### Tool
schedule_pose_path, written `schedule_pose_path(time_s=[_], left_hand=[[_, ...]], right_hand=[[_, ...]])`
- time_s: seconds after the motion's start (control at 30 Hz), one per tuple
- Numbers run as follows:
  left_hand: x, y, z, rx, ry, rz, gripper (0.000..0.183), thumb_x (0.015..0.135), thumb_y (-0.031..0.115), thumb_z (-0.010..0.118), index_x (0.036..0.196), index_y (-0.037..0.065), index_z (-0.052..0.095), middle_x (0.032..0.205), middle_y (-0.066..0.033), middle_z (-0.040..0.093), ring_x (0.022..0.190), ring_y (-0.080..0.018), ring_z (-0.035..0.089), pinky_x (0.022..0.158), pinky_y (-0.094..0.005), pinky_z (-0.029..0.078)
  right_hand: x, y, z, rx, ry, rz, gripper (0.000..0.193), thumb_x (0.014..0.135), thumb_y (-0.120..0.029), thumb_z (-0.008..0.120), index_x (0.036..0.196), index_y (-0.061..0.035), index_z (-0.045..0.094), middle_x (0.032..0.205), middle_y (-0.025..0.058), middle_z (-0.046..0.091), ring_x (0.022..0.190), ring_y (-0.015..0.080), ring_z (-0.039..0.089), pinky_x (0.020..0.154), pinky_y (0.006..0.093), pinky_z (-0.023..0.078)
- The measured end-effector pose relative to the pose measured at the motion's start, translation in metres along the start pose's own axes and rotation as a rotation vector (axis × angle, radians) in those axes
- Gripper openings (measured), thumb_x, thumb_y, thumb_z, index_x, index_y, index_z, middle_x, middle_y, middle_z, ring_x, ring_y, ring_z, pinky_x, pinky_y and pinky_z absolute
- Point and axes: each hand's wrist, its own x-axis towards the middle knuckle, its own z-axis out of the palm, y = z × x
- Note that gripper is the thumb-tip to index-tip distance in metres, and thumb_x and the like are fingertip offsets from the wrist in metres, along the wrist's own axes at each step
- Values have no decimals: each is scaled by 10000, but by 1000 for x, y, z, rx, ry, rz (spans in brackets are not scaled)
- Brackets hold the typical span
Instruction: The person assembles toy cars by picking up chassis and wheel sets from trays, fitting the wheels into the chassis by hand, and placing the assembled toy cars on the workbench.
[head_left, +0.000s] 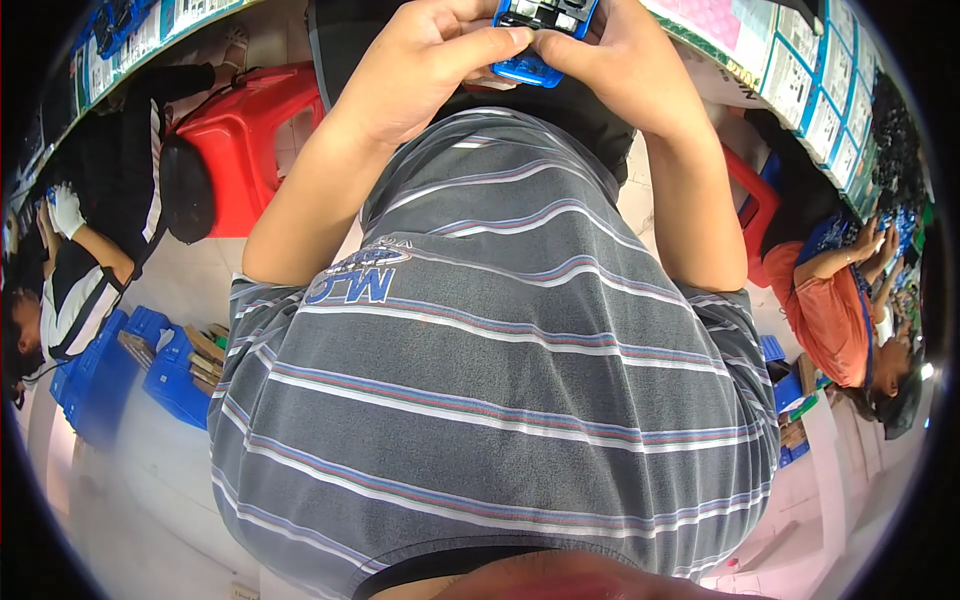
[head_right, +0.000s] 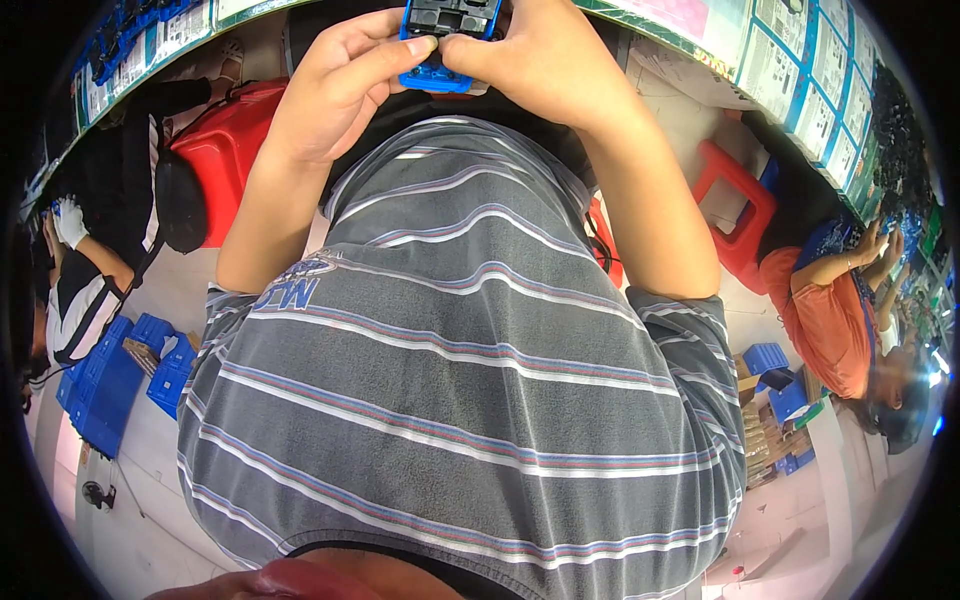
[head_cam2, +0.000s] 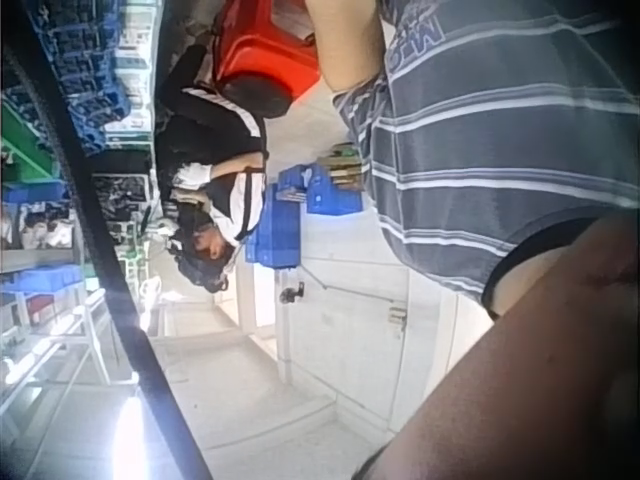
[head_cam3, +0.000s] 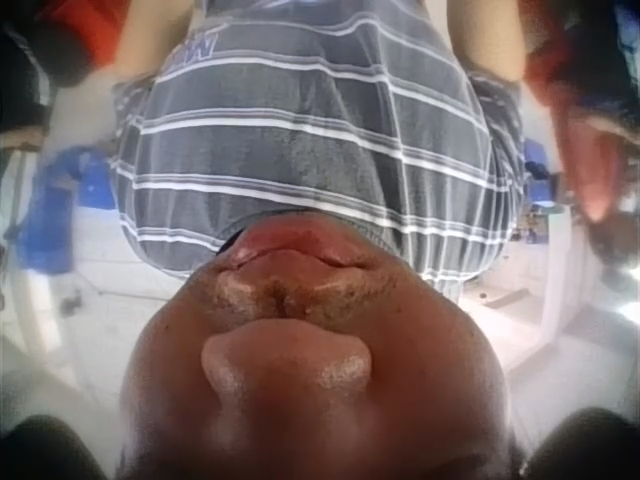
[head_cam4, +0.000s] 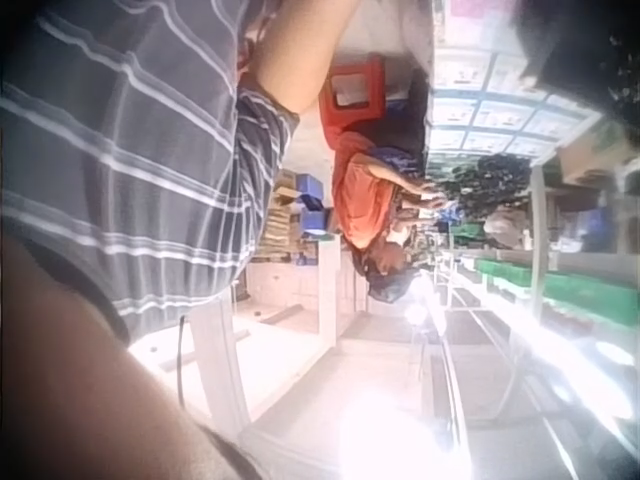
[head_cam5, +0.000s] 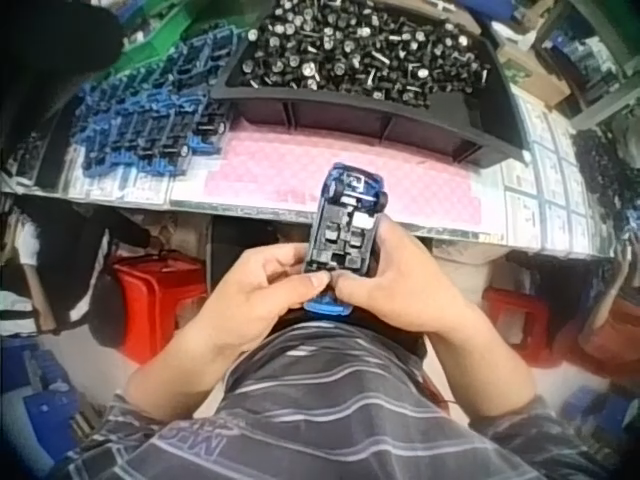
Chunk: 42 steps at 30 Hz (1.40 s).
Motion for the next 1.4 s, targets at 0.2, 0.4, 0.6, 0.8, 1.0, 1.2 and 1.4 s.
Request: schedule_pose_path(time_s=[0.2,0.4,0.6,0.8,1.0,1.2,1.4], left_hand=[[-2,2,4,80,14,-35,226,936,25,558,1130,-69,624,971,-57,671,826,-96,628,764,-217,499],[-3,10,12,63,39,5,228,938,23,544,1135,-53,630,984,-46,668,863,-98,622,800,-225,490],[13,3,-4,-232,-65,-44,317,952,75,558,1249,-36,548,1134,-104,636,1004,-178,627,882,-298,501],[21,-18,-26,-119,-320,338,314,953,87,571,1244,-23,529,1107,-135,650,988,-240,664,878,-369,546],[13,-9,-25,-247,-11,152,226,962,136,564,1158,22,557,1017,-117,676,898,-225,691,795,-364,583],[22,-21,-48,-229,-282,382,248,964,142,559,1175,13,578,1023,-94,681,919,-204,690,791,-359,586],[18,-24,-51,-108,66,241,239,953,157,586,1161,37,580,1008,-78,683,911,-207,700,737,-408,615]], right_hand=[[-4,4,3,-20,46,-21,408,760,-105,697,1123,18,558,971,85,641,896,152,597,824,308,494],[-2,-11,2,-17,22,-2,385,763,-102,690,1108,14,561,950,74,640,887,149,595,803,309,498],[2,2,-2,-25,-66,-158,478,794,-90,697,1216,15,499,1070,99,613,971,148,577,853,302,481],[-1,20,-11,401,-188,13,504,927,-170,684,1328,-13,424,997,50,604,874,98,555,755,248,463],[39,67,-71,-76,578,-90,269,909,-247,681,1053,-39,590,811,35,590,666,104,522,581,236,430],[37,53,-68,-628,552,-197,376,781,-111,729,1100,48,612,1033,189,593,875,264,633,767,345,534],[25,31,-48,-627,509,15,357,777,-65,738,1098,45,625,965,145,599,821,206,619,750,301,525]])
